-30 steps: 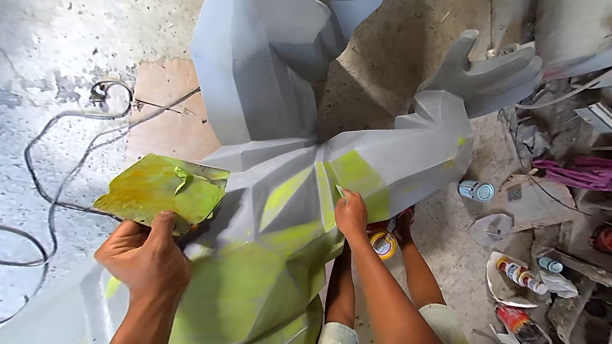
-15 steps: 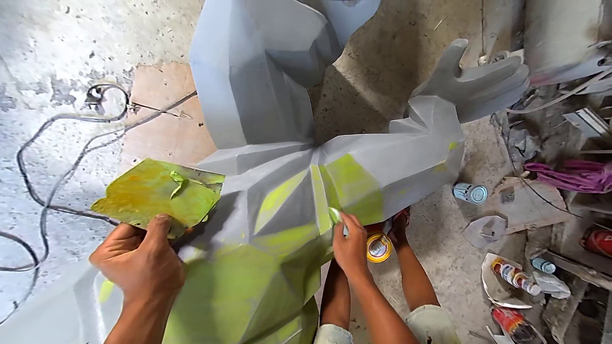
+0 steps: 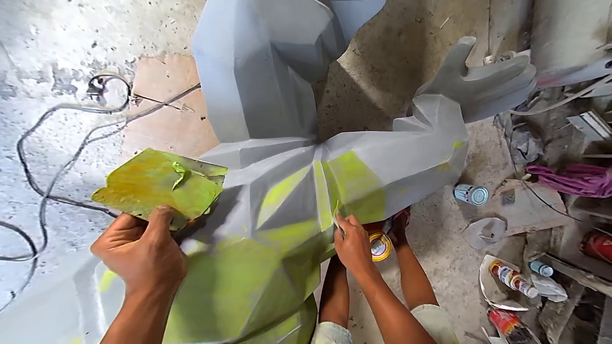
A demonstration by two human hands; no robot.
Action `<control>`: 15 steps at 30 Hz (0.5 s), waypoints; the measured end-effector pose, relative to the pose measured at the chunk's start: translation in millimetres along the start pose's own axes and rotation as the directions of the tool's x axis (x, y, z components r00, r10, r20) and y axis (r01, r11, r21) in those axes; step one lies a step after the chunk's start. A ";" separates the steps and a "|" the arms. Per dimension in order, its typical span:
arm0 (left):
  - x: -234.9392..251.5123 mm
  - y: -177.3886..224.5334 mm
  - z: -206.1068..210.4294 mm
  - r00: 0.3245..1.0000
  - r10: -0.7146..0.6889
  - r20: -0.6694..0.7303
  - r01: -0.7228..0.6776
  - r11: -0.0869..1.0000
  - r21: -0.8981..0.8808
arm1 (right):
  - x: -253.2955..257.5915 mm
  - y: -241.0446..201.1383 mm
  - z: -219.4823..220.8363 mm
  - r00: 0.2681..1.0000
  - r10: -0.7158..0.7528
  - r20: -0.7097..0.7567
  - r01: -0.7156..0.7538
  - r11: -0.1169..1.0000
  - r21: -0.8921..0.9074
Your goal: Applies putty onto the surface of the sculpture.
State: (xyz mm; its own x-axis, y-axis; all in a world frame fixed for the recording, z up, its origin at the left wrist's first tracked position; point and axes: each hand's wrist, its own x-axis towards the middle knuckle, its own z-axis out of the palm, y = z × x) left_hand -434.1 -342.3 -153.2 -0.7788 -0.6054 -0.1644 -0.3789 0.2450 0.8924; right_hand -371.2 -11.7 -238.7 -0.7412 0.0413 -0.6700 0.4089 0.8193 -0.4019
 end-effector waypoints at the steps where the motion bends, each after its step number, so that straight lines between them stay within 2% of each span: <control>1: 0.2 0.0 0.2 1.000 0.001 -0.003 -0.001 1.000 -0.001 | -6.3 9.1 1.5 0.999 -0.042 -0.021 0.042 0.999 -0.005; 3: 0.8 0.8 0.8 1.000 0.012 -0.001 -0.012 1.000 -0.004 | -10.0 24.1 4.0 0.984 -0.090 -0.153 0.098 0.994 0.044; 5: 0.5 2.0 1.4 1.000 0.012 0.003 -0.012 1.000 -0.005 | -0.4 26.3 1.2 0.957 -0.064 -0.283 0.104 0.987 0.126; 7: 0.5 1.5 1.5 1.000 0.014 0.002 -0.014 1.000 -0.002 | 18.3 14.7 -2.9 0.940 -0.021 -0.341 0.078 0.985 0.154; 10: 0.2 0.7 0.6 1.000 0.013 0.001 -0.013 1.000 0.002 | 48.3 -12.2 -6.8 0.936 0.008 -0.352 0.042 0.990 0.136; 15: 0.6 0.9 0.9 1.000 0.020 0.007 -0.019 1.000 -0.011 | 85.0 -42.9 -4.4 0.960 0.102 -0.259 -0.086 0.994 0.070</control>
State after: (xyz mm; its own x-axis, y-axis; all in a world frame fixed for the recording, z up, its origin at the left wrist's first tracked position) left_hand -435.4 -341.8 -152.9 -0.7896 -0.5950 -0.1500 -0.3583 0.2487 0.8999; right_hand -454.1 -40.9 -275.7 -0.8083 0.2713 -0.5225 0.5078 0.7704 -0.3856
